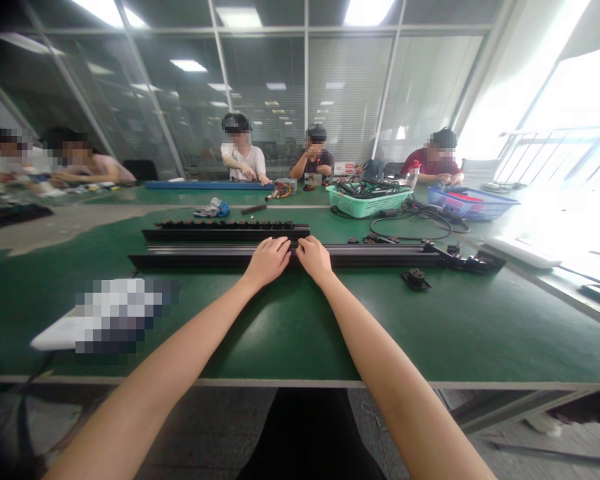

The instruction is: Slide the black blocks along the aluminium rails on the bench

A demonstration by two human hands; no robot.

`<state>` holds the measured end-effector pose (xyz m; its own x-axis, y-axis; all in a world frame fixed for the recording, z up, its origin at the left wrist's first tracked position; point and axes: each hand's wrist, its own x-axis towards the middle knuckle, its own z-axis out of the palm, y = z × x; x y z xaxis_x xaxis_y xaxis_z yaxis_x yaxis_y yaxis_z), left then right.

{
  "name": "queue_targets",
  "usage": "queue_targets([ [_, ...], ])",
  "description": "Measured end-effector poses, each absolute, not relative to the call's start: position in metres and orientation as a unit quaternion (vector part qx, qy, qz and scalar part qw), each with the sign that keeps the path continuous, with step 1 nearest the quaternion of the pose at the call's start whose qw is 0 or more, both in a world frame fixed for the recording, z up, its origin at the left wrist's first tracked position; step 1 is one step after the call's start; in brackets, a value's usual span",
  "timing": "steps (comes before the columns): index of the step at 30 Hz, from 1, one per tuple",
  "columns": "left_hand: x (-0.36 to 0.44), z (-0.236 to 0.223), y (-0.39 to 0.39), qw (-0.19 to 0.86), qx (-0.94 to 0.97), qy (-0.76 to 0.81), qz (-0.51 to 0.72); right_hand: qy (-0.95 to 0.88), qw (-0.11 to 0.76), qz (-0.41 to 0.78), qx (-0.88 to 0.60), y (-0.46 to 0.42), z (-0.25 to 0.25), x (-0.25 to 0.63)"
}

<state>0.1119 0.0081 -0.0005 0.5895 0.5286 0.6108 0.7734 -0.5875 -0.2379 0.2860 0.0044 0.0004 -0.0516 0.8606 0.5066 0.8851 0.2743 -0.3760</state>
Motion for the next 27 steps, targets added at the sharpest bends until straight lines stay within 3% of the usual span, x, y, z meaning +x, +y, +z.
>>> queue_targets([
  [27, 0.1125, -0.0002, 0.0088, 0.245, -0.856, -0.384, -0.244, -0.707, 0.305, -0.045, -0.637, -0.0009, 0.0001, 0.283],
])
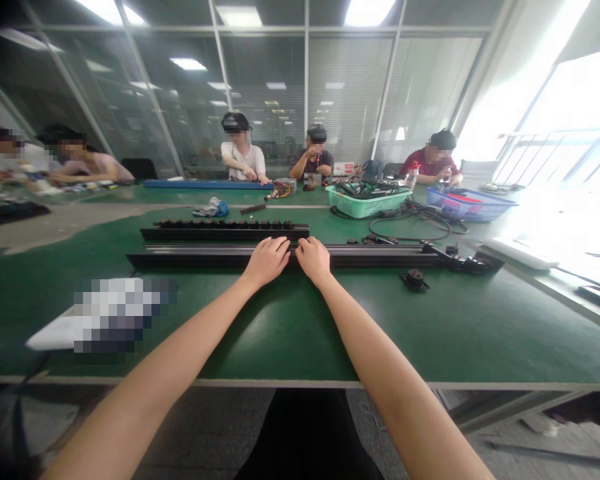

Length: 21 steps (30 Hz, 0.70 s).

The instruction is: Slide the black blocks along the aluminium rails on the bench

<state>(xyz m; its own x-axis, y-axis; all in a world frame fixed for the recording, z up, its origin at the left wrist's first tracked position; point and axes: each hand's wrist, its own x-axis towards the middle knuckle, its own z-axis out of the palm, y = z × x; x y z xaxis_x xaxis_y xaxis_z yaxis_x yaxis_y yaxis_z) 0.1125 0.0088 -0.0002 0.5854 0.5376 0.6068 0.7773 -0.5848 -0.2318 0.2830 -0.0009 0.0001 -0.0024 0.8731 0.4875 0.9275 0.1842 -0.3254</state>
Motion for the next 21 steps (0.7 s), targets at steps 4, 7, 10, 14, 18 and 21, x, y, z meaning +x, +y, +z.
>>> queue_targets([
  [4, 0.112, 0.0, 0.009, 0.251, -0.855, -0.382, -0.244, -0.706, 0.308, -0.051, -0.636, -0.001, -0.001, 0.282],
  [7, 0.112, -0.001, 0.01, 0.25, -0.856, -0.38, -0.247, -0.705, 0.308, -0.044, -0.638, -0.002, 0.001, 0.282],
  [10, 0.112, -0.001, 0.01, 0.25, -0.856, -0.379, -0.248, -0.693, 0.316, -0.019, -0.647, -0.002, 0.003, 0.283],
  [14, 0.112, -0.001, 0.01, 0.248, -0.856, -0.379, -0.251, -0.675, 0.328, -0.001, -0.661, -0.001, 0.004, 0.287],
  [18, 0.112, -0.001, 0.01, 0.243, -0.857, -0.377, -0.255, -0.681, 0.319, -0.006, -0.66, 0.001, 0.004, 0.294],
  [21, 0.112, -0.001, 0.01, 0.244, -0.856, -0.376, -0.256, -0.683, 0.314, -0.003, -0.66, 0.002, 0.004, 0.297],
])
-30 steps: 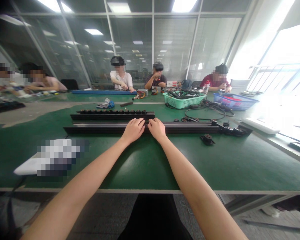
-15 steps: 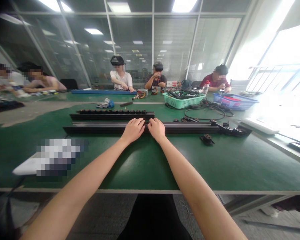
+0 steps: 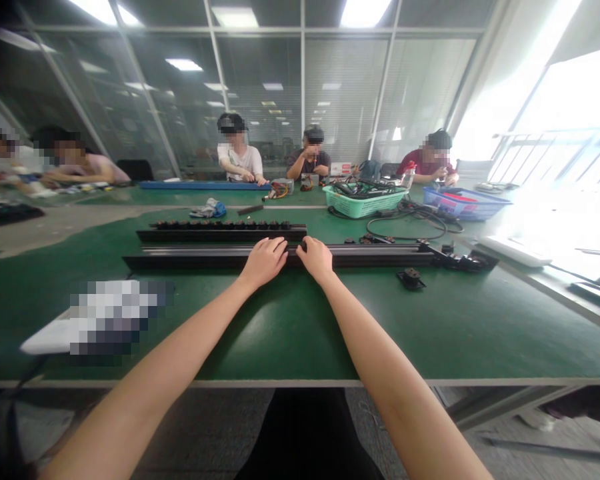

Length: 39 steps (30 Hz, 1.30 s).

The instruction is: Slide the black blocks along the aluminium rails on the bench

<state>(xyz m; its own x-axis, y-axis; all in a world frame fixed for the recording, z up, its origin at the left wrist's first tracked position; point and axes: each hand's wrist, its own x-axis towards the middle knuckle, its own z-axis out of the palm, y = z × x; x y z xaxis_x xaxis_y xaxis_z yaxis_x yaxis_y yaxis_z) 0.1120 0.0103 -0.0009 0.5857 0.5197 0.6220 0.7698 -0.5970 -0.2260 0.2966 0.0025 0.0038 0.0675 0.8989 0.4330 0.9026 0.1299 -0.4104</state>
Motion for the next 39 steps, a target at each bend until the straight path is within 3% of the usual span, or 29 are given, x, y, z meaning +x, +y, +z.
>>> queue_targets([
  [22, 0.1128, -0.0007, 0.0098, 0.254, -0.853, -0.379, -0.254, -0.675, 0.309, -0.007, -0.67, -0.0017, 0.0083, 0.2974],
  [31, 0.1131, 0.0007, 0.0083, 0.25, -0.853, -0.382, -0.253, -0.674, 0.301, -0.076, -0.67, -0.0015, 0.0049, 0.2996],
  [39, 0.1133, 0.0018, 0.0072, 0.249, -0.853, -0.386, -0.247, -0.663, 0.239, -0.105, -0.701, -0.0041, 0.0059, 0.3],
])
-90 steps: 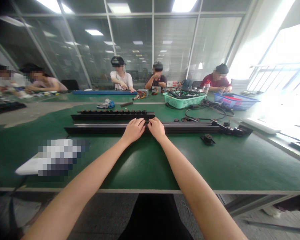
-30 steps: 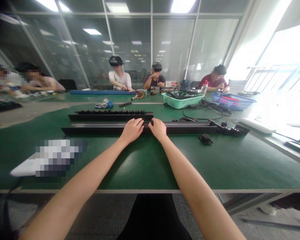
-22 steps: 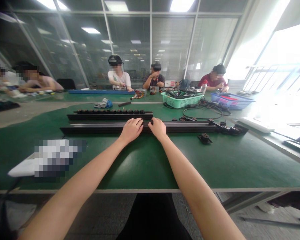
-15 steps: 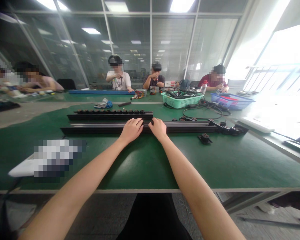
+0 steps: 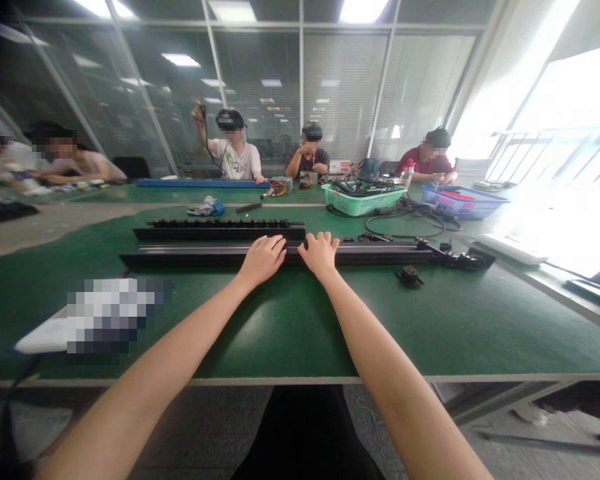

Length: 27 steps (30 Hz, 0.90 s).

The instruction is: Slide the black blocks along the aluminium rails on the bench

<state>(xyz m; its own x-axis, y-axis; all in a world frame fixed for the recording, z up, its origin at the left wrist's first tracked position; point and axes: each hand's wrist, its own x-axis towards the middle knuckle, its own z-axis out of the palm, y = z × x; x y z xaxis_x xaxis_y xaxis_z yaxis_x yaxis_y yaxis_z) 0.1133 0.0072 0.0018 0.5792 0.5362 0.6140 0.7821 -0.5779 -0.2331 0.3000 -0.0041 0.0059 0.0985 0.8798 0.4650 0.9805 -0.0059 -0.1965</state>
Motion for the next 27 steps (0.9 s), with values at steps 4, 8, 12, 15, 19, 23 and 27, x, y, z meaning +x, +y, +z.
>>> queue_targets([
  [4, 0.1133, 0.0021, 0.007, 0.25, -0.853, -0.386, -0.245, -0.666, 0.228, -0.09, -0.704, -0.002, 0.0048, 0.301],
  [8, 0.1132, 0.0015, 0.008, 0.25, -0.854, -0.384, -0.247, -0.668, 0.21, -0.085, -0.709, 0.0006, 0.0048, 0.3012],
  [12, 0.113, 0.0005, 0.0095, 0.249, -0.854, -0.384, -0.247, -0.674, 0.193, -0.086, -0.707, 0.0016, 0.0065, 0.3016],
  [15, 0.1128, 0.0002, 0.0097, 0.247, -0.854, -0.384, -0.25, -0.678, 0.194, -0.089, -0.704, 0.001, 0.0079, 0.3018],
  [19, 0.1126, 0.0005, 0.0091, 0.243, -0.855, -0.382, -0.254, -0.677, 0.196, -0.088, -0.704, -0.0002, 0.009, 0.3017],
  [23, 0.1122, 0.0004, 0.0098, 0.245, -0.854, -0.381, -0.255, -0.673, 0.203, -0.085, -0.706, -0.0007, 0.0091, 0.3012],
  [27, 0.1119, -0.0002, 0.0109, 0.247, -0.854, -0.38, -0.255, -0.671, 0.204, -0.087, -0.707, -0.0005, 0.0083, 0.3008],
])
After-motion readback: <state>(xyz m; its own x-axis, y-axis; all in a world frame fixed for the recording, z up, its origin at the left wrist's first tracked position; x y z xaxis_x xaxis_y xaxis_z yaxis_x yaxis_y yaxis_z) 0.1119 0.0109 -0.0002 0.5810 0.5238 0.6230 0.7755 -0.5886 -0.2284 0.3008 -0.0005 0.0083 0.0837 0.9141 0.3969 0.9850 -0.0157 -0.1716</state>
